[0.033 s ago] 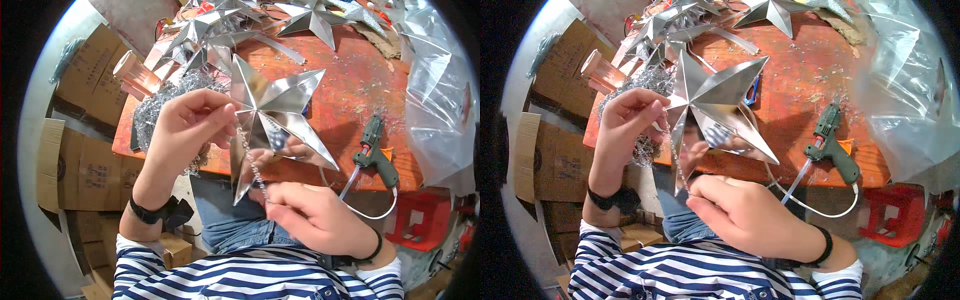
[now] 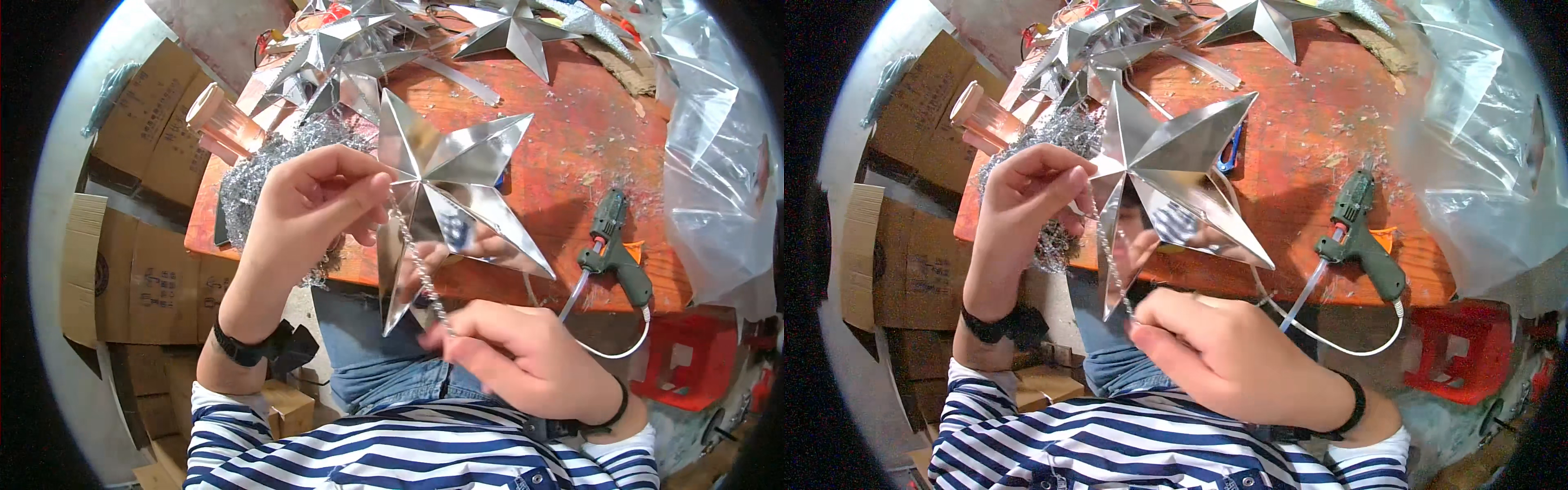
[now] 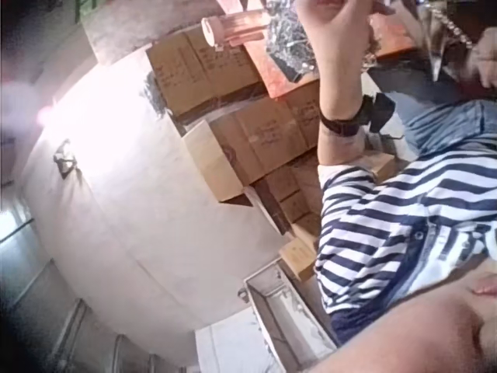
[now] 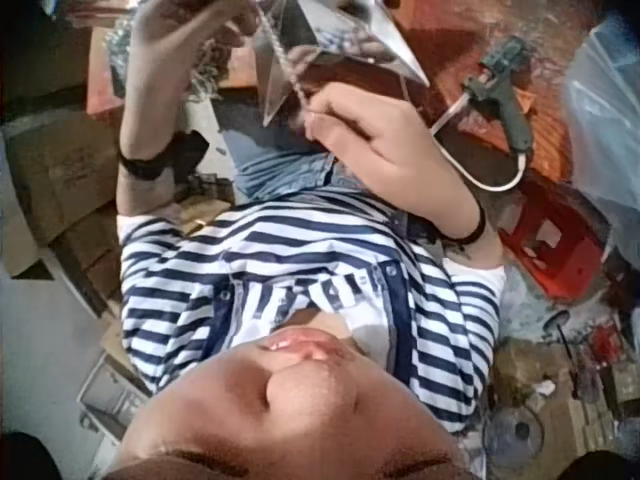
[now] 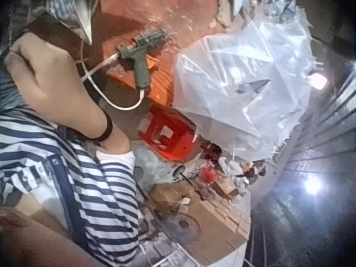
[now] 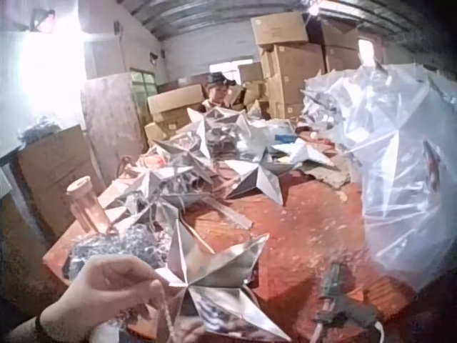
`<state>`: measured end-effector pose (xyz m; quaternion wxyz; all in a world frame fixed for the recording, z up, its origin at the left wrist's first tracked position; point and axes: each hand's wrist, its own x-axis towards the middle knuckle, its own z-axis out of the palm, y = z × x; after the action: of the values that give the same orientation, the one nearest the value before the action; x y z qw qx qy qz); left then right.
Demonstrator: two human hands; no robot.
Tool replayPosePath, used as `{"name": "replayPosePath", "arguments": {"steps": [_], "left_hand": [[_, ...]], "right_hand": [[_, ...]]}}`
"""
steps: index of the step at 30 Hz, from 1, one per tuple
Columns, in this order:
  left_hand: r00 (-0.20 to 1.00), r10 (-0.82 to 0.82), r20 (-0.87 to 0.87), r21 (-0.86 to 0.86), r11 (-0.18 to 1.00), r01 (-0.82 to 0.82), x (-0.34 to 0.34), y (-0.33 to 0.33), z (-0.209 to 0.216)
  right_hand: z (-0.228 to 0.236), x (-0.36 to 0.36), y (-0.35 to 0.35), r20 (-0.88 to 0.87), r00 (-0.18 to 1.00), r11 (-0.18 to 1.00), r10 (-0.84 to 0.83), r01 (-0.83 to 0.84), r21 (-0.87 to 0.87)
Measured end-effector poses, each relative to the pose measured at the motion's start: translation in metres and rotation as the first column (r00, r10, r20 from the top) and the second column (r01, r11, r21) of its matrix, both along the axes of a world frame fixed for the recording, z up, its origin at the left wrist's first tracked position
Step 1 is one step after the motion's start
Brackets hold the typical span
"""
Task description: The person applies a silver beaded chain to the edges of a large, metallic star-shaped decoration using a hot glue gun. They repeatedly apply glue to the star's edges and press the chain into place, working around the star's points.
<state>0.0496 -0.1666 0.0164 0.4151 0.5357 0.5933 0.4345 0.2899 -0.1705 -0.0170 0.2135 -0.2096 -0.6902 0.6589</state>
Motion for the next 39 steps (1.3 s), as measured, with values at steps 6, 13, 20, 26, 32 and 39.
{"name": "replayPosePath", "arguments": {"steps": [6, 13, 20, 26, 32, 39], "left_hand": [[0.935, -0.002, -0.355, 0.136, 0.989, 0.054, 0.012, 0.010, -0.005], [0.857, 0.123, -0.501, 0.371, 0.925, 0.085, 0.020, 0.019, -0.023], [0.909, 0.127, -0.396, 0.254, 0.967, -0.025, 0.024, 0.018, -0.021], [0.997, 0.067, -0.041, 0.093, 0.994, -0.063, 0.016, 0.020, -0.020], [0.996, 0.053, -0.072, 0.056, 0.997, -0.049, 0.013, 0.024, -0.018], [0.984, -0.049, -0.171, -0.009, 0.999, 0.048, 0.011, 0.027, -0.011]], "right_hand": [[-0.004, 0.037, -0.003, -0.004, 0.953, 0.904, -0.302, 0.285, -0.319], [-0.008, 0.043, 0.008, 0.003, 0.876, 0.842, -0.483, 0.465, -0.274], [-0.010, 0.034, 0.009, -0.047, 0.869, 0.856, -0.493, 0.475, -0.204], [-0.011, 0.036, 0.011, -0.053, 0.835, 0.825, -0.547, 0.528, -0.203], [-0.016, 0.035, 0.011, -0.023, 0.814, 0.800, -0.581, 0.566, -0.199], [-0.022, 0.040, 0.011, 0.015, 0.792, 0.782, -0.610, 0.605, -0.147]]}}
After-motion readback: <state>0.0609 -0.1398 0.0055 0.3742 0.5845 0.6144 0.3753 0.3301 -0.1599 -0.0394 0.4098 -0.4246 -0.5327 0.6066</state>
